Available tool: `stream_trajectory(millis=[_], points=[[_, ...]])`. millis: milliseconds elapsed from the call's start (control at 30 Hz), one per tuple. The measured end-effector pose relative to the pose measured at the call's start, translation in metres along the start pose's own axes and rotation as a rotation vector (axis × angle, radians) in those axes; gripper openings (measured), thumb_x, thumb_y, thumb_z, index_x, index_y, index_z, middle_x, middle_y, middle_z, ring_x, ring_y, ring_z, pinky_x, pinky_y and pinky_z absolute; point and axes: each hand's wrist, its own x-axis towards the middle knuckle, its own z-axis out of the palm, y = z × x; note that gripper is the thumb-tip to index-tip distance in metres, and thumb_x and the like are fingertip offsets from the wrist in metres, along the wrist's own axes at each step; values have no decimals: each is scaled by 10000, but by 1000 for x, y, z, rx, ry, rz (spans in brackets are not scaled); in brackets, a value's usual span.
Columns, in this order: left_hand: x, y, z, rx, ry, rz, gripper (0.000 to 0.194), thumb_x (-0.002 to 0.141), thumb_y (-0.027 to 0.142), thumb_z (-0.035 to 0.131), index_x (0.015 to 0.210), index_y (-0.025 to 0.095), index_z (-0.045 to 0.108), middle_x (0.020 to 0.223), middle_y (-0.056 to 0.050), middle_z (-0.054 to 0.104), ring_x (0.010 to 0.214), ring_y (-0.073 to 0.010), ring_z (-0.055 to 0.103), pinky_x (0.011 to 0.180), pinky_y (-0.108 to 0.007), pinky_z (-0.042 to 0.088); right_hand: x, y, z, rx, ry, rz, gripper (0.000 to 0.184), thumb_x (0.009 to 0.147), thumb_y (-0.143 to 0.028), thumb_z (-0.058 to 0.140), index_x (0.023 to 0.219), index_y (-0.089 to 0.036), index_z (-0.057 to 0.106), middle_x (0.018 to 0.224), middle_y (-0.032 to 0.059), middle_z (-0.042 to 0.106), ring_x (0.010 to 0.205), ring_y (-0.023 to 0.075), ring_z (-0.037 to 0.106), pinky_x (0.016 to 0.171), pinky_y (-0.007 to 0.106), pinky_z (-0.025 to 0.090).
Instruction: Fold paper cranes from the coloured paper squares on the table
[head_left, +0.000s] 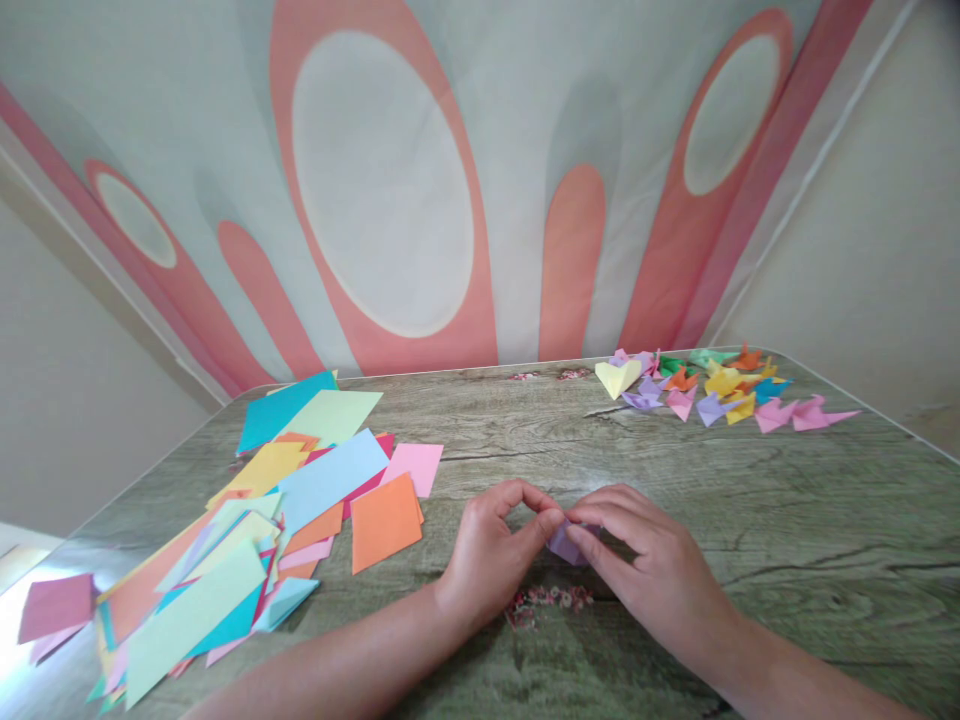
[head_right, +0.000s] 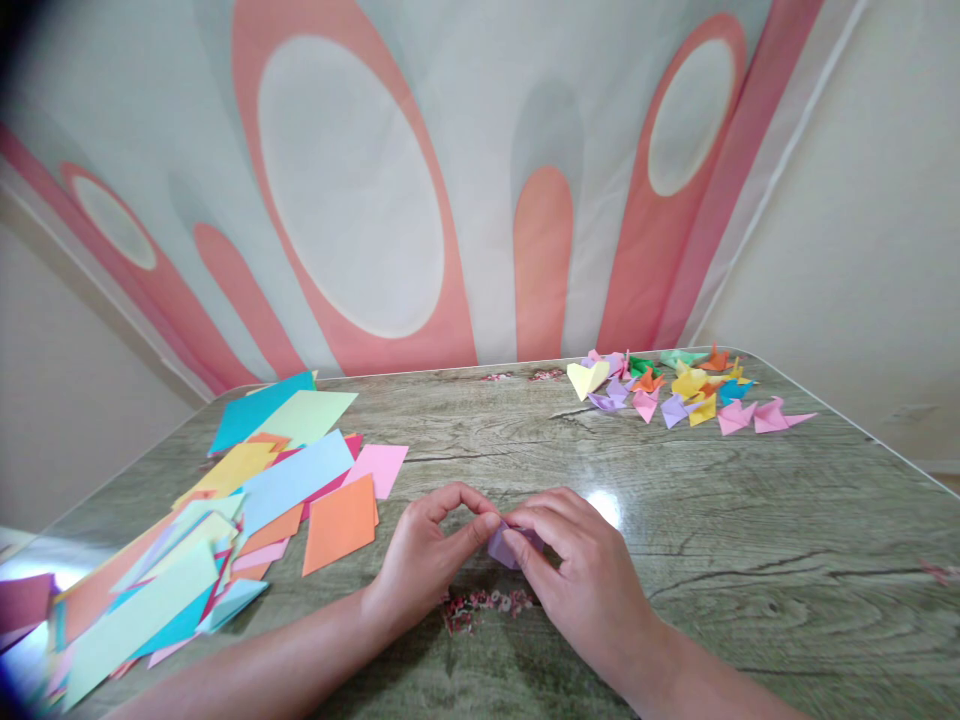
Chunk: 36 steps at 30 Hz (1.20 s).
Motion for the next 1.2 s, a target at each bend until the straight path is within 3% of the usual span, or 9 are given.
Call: stream_trajectory(millis=[167, 333, 633, 800, 933, 1033, 1200], points=[[-2, 1, 3, -22, 0, 0, 129, 836, 272, 629, 763, 170, 661, 757, 5, 683, 753, -146, 616, 727, -224, 437, 1, -5, -1, -9, -33, 3, 202, 919, -196, 532, 781, -228, 675, 762, 16, 674, 769, 185, 615, 721, 333, 470], [-1, 0, 2, -18, -49, 54, 80, 817, 250, 660, 802, 181, 698, 820, -3, 704, 811, -152, 630, 784, -228, 437, 0, -2, -1, -31, -25, -21, 169, 910, -173, 544, 807, -216, 671, 779, 23, 676, 779, 188, 613, 724, 339, 464], [2, -2, 1, 0, 22, -14, 158, 829, 299, 637, 748, 164, 657, 758, 1, 685, 752, -148, 611, 727, -226, 435, 1, -1, 1, -25, -20, -35, 149, 901, -177, 558, 845, -217, 690, 792, 24, 682, 793, 185, 617, 740, 340, 477], [2, -1, 1, -27, -52, 5, 117, 825, 276, 635, 806, 173, 687, 809, -11, 693, 799, -160, 622, 767, -237, 442, 1, -5, 1, -38, -13, -30, 167, 885, -153, 551, 800, -214, 682, 770, 23, 681, 779, 187, 619, 743, 348, 483], [4, -2, -1, -54, -69, 1, 135, 803, 284, 664, 734, 170, 684, 761, -8, 677, 764, -150, 608, 752, -232, 432, 1, -6, -2, -43, -28, -34, 180, 900, -173, 532, 811, -217, 683, 778, 27, 686, 785, 190, 628, 752, 352, 496], [8, -8, -3, -165, -63, -80, 197, 779, 339, 688, 714, 156, 659, 720, -8, 648, 716, -138, 576, 699, -226, 429, 1, -2, -4, -31, -76, -51, 181, 920, -196, 510, 872, -222, 682, 831, 35, 696, 856, 200, 633, 805, 372, 499], [14, -20, -6, -490, -164, -195, 337, 729, 443, 730, 718, 130, 607, 648, 18, 547, 618, -93, 485, 614, -199, 384, 3, 7, -4, 16, -122, -104, 124, 908, -212, 560, 979, -225, 661, 913, 44, 695, 942, 206, 611, 859, 389, 486]])
